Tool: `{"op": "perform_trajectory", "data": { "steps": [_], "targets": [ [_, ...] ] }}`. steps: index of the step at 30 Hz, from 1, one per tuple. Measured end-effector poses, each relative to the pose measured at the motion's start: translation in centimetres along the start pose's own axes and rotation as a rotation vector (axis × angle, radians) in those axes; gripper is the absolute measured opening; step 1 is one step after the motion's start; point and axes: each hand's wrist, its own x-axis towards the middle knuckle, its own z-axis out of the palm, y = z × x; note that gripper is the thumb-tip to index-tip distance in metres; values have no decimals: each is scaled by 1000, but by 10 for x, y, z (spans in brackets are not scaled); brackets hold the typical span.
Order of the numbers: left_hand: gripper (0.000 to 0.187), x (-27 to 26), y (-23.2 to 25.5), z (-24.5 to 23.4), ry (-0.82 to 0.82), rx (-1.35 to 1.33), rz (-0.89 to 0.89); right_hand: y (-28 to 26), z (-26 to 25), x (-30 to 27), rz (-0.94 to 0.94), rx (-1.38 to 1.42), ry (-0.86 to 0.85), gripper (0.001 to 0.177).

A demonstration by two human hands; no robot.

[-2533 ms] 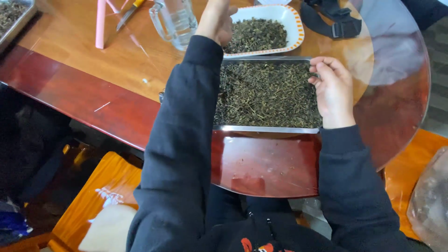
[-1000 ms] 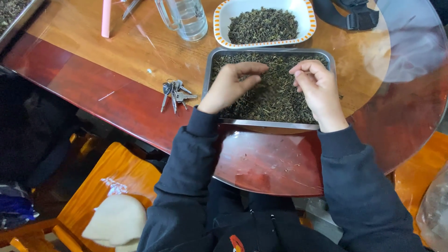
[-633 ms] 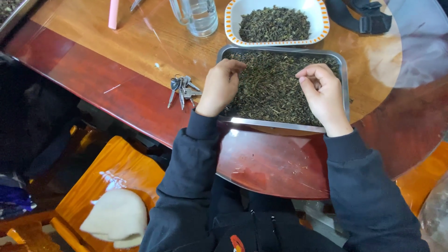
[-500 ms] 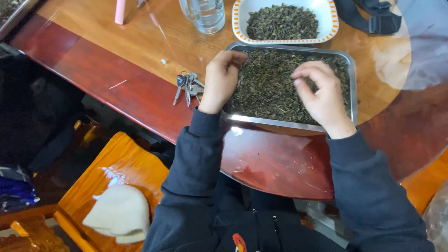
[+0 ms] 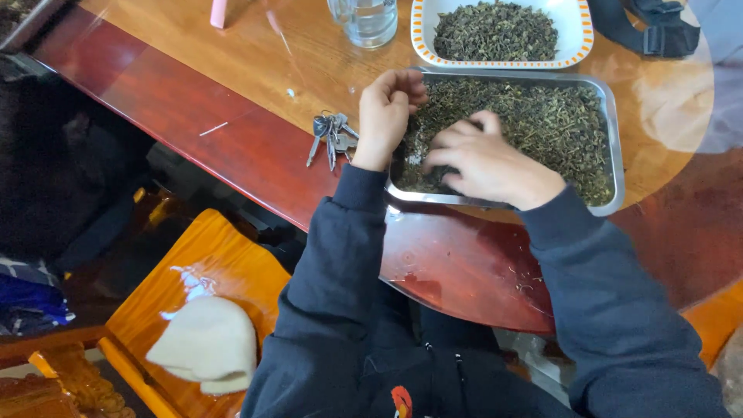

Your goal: Manually sorting dried tea leaves to remove stems and impurities by picking them out and placing them in a separate container.

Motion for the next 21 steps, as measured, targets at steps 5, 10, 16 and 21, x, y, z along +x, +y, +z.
{"op": "perform_trajectory", "data": {
  "steps": [5,10,16,21],
  "targets": [
    [39,-4,6,2,97,248,142,31,5,-36,97,-49,270,14],
    [41,-1,-10,9,48,504,269,56,4,-66,200,-4,406,12],
    [28,-11,6,18,-94,525,462,67,-1,-86,265,65,594,19],
    [24,-15,-4,18,-62,499,197,87,7,-92,285,179,824,25]
  ]
}}
